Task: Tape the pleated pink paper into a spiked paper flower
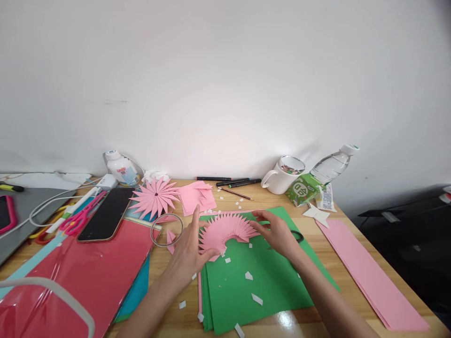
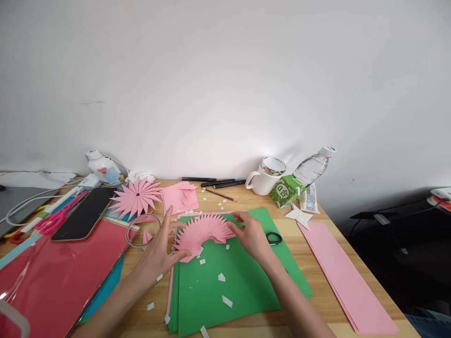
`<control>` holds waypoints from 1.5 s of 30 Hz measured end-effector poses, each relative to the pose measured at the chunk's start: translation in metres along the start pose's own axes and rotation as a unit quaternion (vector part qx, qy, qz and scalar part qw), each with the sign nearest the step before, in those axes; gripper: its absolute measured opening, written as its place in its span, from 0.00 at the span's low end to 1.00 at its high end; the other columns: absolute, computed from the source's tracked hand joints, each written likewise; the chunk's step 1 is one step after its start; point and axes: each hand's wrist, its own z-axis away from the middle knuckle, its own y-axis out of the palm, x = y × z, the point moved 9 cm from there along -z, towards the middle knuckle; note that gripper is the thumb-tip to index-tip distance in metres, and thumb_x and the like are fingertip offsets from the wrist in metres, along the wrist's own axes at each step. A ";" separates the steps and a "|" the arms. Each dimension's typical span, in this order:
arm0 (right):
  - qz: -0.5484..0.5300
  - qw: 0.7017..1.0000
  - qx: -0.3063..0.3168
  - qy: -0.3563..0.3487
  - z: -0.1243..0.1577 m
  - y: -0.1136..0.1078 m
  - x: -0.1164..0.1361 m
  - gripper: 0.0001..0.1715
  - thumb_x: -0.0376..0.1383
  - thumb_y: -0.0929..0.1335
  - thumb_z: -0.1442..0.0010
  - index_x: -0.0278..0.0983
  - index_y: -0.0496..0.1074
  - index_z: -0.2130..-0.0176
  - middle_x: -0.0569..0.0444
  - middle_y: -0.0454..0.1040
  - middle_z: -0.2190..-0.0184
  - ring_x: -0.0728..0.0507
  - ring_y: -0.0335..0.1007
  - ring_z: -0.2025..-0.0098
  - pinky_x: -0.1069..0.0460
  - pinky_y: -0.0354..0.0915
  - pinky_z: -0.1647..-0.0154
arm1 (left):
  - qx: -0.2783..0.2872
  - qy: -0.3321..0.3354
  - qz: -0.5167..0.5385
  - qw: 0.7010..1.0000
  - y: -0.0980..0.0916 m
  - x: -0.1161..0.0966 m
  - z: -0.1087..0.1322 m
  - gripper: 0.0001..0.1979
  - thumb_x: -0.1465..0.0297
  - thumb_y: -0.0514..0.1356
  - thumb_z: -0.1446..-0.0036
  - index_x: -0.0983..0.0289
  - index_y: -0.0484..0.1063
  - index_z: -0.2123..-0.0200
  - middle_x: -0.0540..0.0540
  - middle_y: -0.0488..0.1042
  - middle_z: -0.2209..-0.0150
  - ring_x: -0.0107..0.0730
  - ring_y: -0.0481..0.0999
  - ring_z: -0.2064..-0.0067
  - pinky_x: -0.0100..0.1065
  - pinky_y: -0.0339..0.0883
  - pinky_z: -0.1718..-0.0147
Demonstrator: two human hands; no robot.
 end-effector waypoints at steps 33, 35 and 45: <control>0.132 0.951 0.037 -0.276 0.037 0.047 0.037 0.20 0.38 0.66 0.39 0.50 0.69 0.46 0.51 0.70 0.46 0.35 0.62 0.47 0.35 0.65 0.51 | 0.053 0.050 -0.065 0.995 0.027 -0.009 0.008 0.48 0.74 0.62 0.46 0.52 0.31 0.33 0.57 0.72 0.48 0.47 0.67 0.44 0.51 0.60 0.47; 0.110 0.957 0.029 -0.268 0.036 0.044 0.039 0.19 0.39 0.66 0.39 0.49 0.70 0.47 0.51 0.71 0.46 0.35 0.63 0.47 0.35 0.65 0.50 | 0.035 0.041 -0.033 0.998 0.020 -0.009 0.007 0.44 0.71 0.63 0.46 0.52 0.40 0.34 0.57 0.73 0.48 0.47 0.66 0.43 0.53 0.58 0.45; -0.321 0.945 0.038 -0.045 0.023 0.034 0.076 0.12 0.44 0.71 0.47 0.40 0.76 0.65 0.49 0.76 0.57 0.41 0.72 0.56 0.46 0.71 0.58 | 0.025 -0.082 0.528 0.845 0.012 -0.018 0.006 0.30 0.49 0.48 0.40 0.63 0.66 0.44 0.62 0.61 0.38 0.47 0.60 0.37 0.50 0.59 0.42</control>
